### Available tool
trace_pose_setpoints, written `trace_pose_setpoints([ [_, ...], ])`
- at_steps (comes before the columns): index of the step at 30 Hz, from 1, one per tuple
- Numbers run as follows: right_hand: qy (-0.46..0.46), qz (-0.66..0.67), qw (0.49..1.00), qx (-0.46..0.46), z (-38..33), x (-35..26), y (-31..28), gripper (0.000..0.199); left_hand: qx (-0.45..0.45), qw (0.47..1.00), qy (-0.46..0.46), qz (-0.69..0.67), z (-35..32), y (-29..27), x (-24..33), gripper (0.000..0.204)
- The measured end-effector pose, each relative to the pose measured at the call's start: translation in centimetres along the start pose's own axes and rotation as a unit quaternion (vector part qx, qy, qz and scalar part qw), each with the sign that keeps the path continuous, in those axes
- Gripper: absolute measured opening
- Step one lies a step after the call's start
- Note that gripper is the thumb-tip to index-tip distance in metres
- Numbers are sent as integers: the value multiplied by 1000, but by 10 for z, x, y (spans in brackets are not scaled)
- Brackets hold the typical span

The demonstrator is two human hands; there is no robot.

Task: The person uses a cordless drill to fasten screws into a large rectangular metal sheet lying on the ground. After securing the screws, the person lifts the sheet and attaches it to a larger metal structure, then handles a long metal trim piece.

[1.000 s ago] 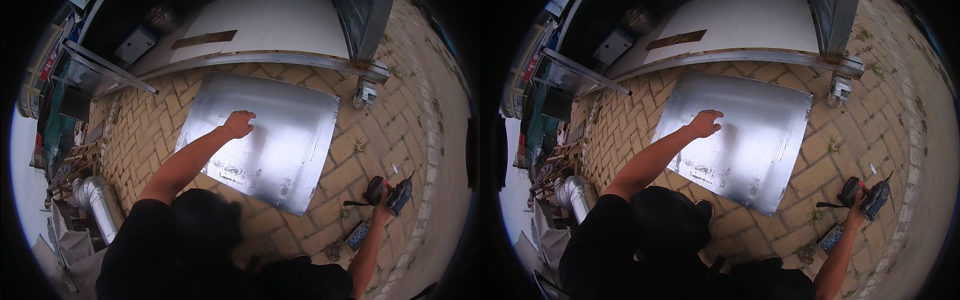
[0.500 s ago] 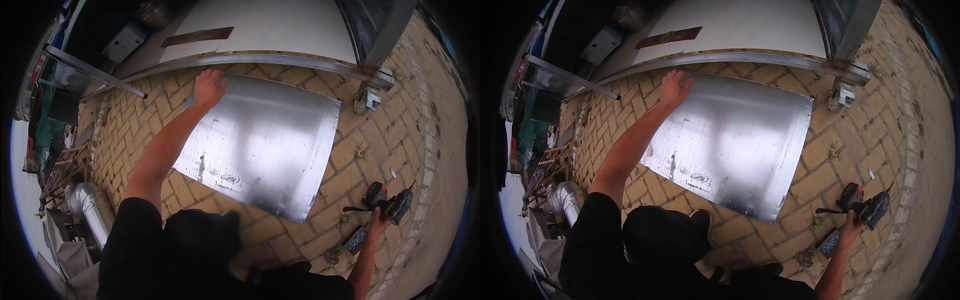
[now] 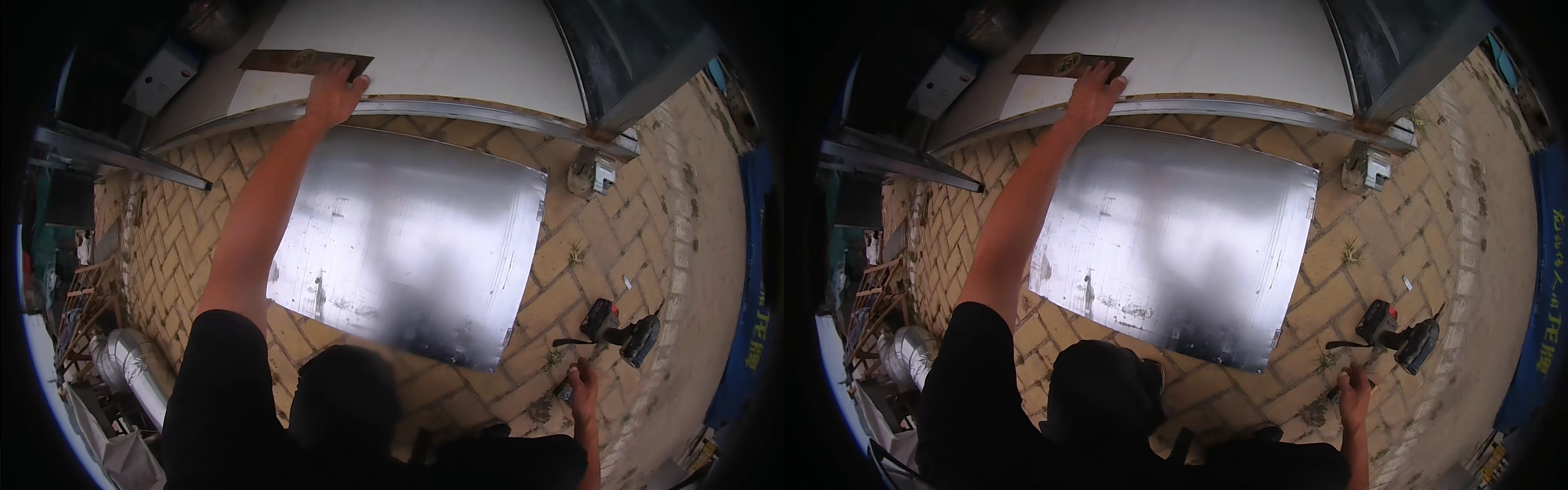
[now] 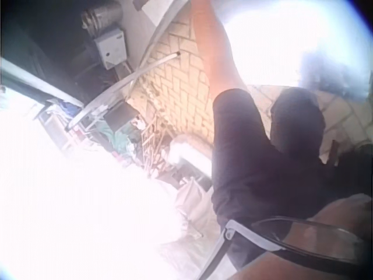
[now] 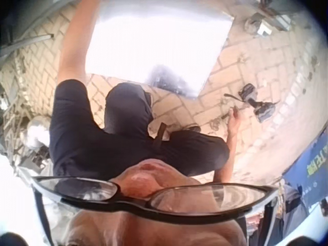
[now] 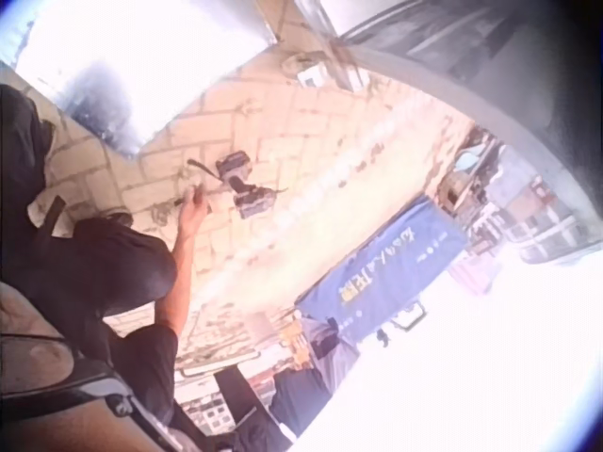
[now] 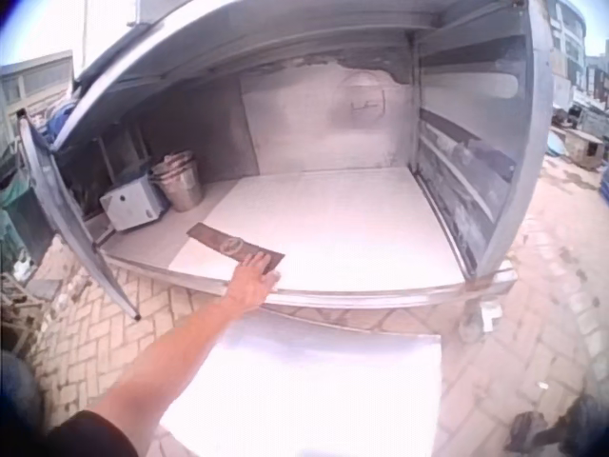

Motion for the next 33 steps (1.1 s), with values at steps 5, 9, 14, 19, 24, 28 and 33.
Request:
trace_pose_setpoints([
  [5, -64, 3, 997, -34, 47, -24, 39, 51, 50, 976, 44, -206, -60, -56, 44, 36],
  [9, -115, -62, 986, -108, 68, -56, 88, 49, 57, 979, -11, -194, -85, -65, 12, 31],
  [14, -126, -194, 956, -182, 61, -57, 142, 50, 94, 974, 84, -186, -120, -91, 32, 37],
  [19, -45, -164, 965, -198, 57, -15, 170, 56, 141, 975, -1, -170, -150, -130, 44, 39],
  [24, 33, -55, 984, -166, 55, 20, 179, 52, -26, 919, -331, -213, -310, -38, -70, 51],
  [28, -93, -266, 941, -186, 47, -56, 205, 54, -186, 856, -470, -110, -459, 34, -209, 63],
  [33, -20, -192, 977, -91, 102, -46, 152, 70, -218, 852, -463, -111, -446, 126, -128, 67],
])
Point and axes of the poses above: each hand's wrist, its own z-axis towards the middle knuckle, its own y-axis out of the palm, x = y × z, the point moved 10 cm from there along z, towards the middle knuckle
